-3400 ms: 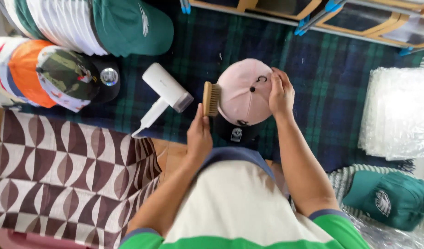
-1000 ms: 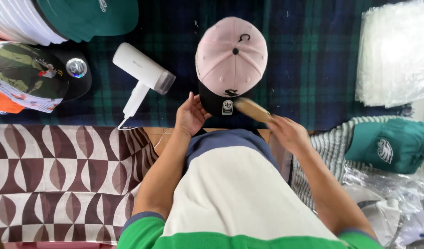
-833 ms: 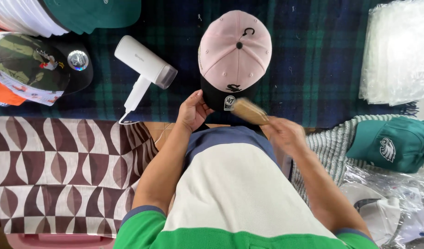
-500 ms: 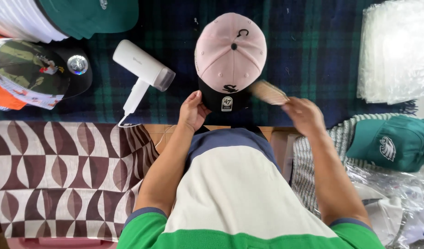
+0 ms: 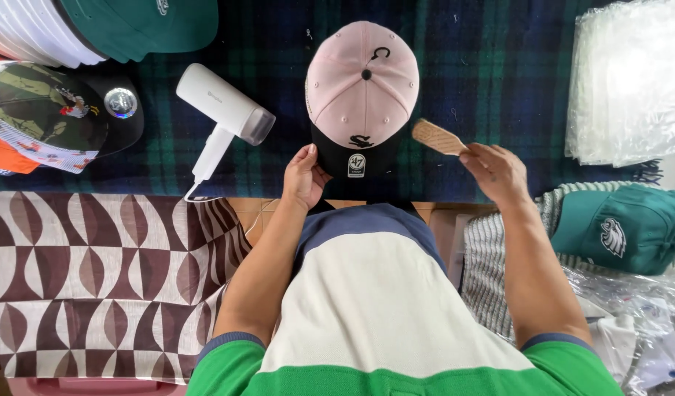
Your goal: The person uses a wooden brush to clean the surface of a pink cap placed on a table. They repeatedly brush the cap's fabric and rotate it to access different areas, while a hairdryer and other caps remain nearby.
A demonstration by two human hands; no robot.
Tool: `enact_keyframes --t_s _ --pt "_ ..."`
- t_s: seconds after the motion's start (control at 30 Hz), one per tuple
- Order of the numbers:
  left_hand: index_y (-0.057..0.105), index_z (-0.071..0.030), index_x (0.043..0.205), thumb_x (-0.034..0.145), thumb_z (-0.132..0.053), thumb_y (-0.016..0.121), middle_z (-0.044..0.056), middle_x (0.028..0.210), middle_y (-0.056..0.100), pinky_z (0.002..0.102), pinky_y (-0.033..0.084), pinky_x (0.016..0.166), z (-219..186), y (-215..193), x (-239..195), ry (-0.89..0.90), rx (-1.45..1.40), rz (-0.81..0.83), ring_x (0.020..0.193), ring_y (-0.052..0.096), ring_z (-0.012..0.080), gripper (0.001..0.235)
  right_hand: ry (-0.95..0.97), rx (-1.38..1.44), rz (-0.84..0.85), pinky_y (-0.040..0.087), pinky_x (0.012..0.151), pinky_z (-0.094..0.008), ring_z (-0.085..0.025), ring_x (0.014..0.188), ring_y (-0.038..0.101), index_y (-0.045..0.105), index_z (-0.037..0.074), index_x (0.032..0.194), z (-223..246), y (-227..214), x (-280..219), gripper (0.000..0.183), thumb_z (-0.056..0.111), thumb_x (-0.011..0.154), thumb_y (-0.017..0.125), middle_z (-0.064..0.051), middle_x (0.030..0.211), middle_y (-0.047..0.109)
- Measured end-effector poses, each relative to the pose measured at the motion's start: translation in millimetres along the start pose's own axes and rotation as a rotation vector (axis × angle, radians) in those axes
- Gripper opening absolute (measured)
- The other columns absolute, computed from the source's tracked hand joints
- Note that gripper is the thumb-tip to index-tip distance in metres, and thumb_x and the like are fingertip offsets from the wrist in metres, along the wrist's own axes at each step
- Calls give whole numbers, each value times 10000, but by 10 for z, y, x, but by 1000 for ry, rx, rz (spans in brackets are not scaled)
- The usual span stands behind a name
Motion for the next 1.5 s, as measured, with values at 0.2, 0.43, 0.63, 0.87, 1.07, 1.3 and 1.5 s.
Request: enact_keyframes --t_s 0.2,0.43,0.63,0.87,1.07,1.3,1.5 --pt "697 -101 1017 1032 -220 606 111 801 732 491 657 653 5 -36 35 2 31 39 729 773 333 151 -293 274 52 520 741 -355 -243 780 698 810 321 1021 1245 425 56 152 363 875 826 19 766 705" --pt "703 -117 1001 1009 -203 633 126 809 750 504 656 658 64 -147 79 19 -16 18 715 771 339 111 -79 54 -76 528 736 -373 -265 826 686 783 168 1201 422 55 -80 338 461 1045 719 -31 896 709" --pt "728 -133 969 973 -506 606 98 820 766 459 649 715 -271 189 -346 -152 -233 141 722 774 315 392 -341 20 -5 567 619 -329 -179 739 714 755 287 1057 2045 221 52 146 371 955 693 42 809 737" --pt "667 -118 960 825 -786 565 178 868 732 532 624 784 -228 -51 -295 -229 -353 240 746 751 386 689 -472 -477 11 487 425 -322 -146 450 565 609 338 1242 2454 456 170 298 456 983 519 75 672 516" --pt "711 -86 1124 803 -828 525 217 939 758 519 634 733 -380 118 -487 -225 -310 200 792 759 399 830 -542 -404 16 531 467 -359 -218 604 651 660 311 1169 2454 403 289 236 406 985 547 31 819 655" --pt "764 -139 1116 919 -582 631 132 913 776 485 638 768 -263 182 -348 -200 -212 177 808 770 345 503 -278 -128 -109 566 686 -344 -181 816 713 766 284 969 1104 536 80 167 449 965 741 64 892 751" --pt "743 -116 1066 971 -195 677 104 803 749 444 641 723 -134 -5 -213 -120 -115 109 728 767 318 140 -176 -154 -186 561 737 -284 -162 858 711 766 272 1064 319 236 -354 189 394 929 819 92 918 731"
Point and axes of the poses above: each hand's wrist, its own x-axis towards the middle knuckle, its own y-axis out of the palm, z = x × y, the point moved 2 cm from there along x, towards the middle knuckle
